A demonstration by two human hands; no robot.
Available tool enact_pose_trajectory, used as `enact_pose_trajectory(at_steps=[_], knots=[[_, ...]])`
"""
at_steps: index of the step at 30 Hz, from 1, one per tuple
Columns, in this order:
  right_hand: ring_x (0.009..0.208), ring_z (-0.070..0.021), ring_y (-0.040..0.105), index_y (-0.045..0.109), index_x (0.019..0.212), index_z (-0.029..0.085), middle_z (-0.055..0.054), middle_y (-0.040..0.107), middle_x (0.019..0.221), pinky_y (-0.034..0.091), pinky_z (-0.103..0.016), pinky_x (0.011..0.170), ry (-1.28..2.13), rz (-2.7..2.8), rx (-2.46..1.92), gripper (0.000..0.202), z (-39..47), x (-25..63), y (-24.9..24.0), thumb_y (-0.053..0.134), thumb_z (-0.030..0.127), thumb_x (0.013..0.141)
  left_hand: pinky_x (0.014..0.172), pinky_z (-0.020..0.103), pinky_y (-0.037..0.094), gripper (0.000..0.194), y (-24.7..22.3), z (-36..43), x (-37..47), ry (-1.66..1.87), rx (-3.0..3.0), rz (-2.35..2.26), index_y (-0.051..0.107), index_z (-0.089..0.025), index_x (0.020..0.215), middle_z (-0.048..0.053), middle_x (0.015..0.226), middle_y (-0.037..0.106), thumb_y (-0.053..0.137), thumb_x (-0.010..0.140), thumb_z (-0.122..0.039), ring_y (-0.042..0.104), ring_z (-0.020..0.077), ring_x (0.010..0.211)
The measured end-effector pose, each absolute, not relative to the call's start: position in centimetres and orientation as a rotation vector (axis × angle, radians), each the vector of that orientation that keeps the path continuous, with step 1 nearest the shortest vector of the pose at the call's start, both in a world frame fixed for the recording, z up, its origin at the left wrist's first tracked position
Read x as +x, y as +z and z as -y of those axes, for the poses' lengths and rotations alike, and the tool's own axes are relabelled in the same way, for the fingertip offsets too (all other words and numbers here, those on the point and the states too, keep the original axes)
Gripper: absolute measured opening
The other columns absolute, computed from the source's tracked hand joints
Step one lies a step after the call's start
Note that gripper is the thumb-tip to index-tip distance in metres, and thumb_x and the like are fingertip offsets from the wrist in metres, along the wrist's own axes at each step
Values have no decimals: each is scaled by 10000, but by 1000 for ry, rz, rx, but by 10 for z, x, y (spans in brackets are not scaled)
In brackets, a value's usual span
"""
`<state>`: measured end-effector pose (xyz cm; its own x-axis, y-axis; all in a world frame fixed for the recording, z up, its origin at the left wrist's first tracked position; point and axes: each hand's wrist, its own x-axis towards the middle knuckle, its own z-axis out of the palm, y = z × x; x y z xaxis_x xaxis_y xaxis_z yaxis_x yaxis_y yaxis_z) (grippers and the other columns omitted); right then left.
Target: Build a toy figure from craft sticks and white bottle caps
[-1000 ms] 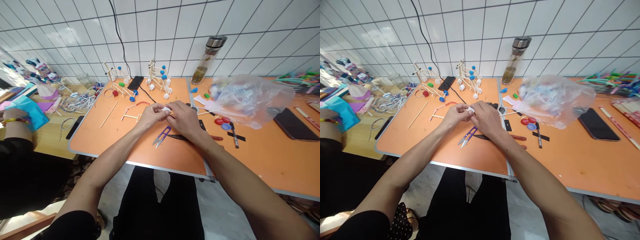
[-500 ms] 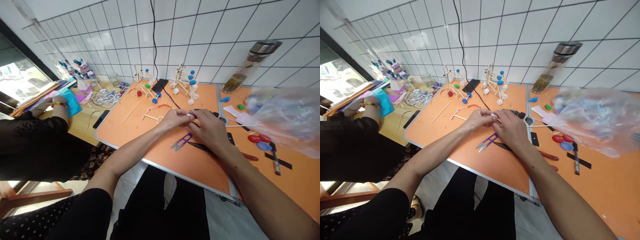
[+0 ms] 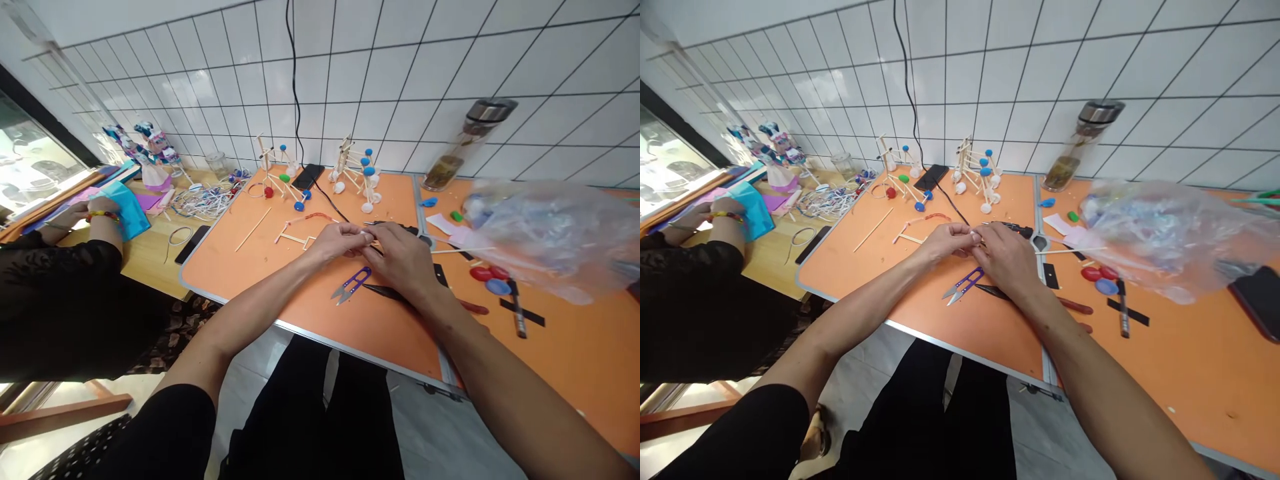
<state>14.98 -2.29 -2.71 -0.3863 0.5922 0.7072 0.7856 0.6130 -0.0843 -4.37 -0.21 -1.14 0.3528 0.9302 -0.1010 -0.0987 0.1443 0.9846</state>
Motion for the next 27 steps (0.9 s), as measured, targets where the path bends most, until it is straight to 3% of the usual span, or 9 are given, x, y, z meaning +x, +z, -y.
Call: enact_pose_trajectory(at_steps=[3, 16, 27], knots=[[1018, -314, 794, 791, 1178, 202, -135, 847, 1139, 576, -421, 827, -356, 2110, -1079, 196, 25, 148, -25, 646, 298, 1087, 761, 272, 518, 506, -11, 2, -44, 941, 1198, -933, 770, -159, 893, 11, 806, 751, 1029, 692, -545, 682, 108, 737], [1037, -306, 761, 774, 1163, 206, -125, 838, 1150, 567, -420, 890, -315, 2147, -1088, 183, 24, 146, -25, 652, 173, 1030, 716, 264, 530, 568, -3, 5, -43, 956, 1199, -976, 764, -158, 864, 3, 757, 754, 1060, 559, -535, 672, 114, 687], [1087, -327, 734, 782, 1207, 194, -150, 815, 1182, 557, -444, 948, -301, 2227, -1153, 246, 28, 144, -21, 628, 138, 1023, 679, 251, 530, 424, -2, 3, -44, 993, 1227, -957, 800, -155, 808, 23, 732, 763, 1022, 578, -432, 673, 126, 671]])
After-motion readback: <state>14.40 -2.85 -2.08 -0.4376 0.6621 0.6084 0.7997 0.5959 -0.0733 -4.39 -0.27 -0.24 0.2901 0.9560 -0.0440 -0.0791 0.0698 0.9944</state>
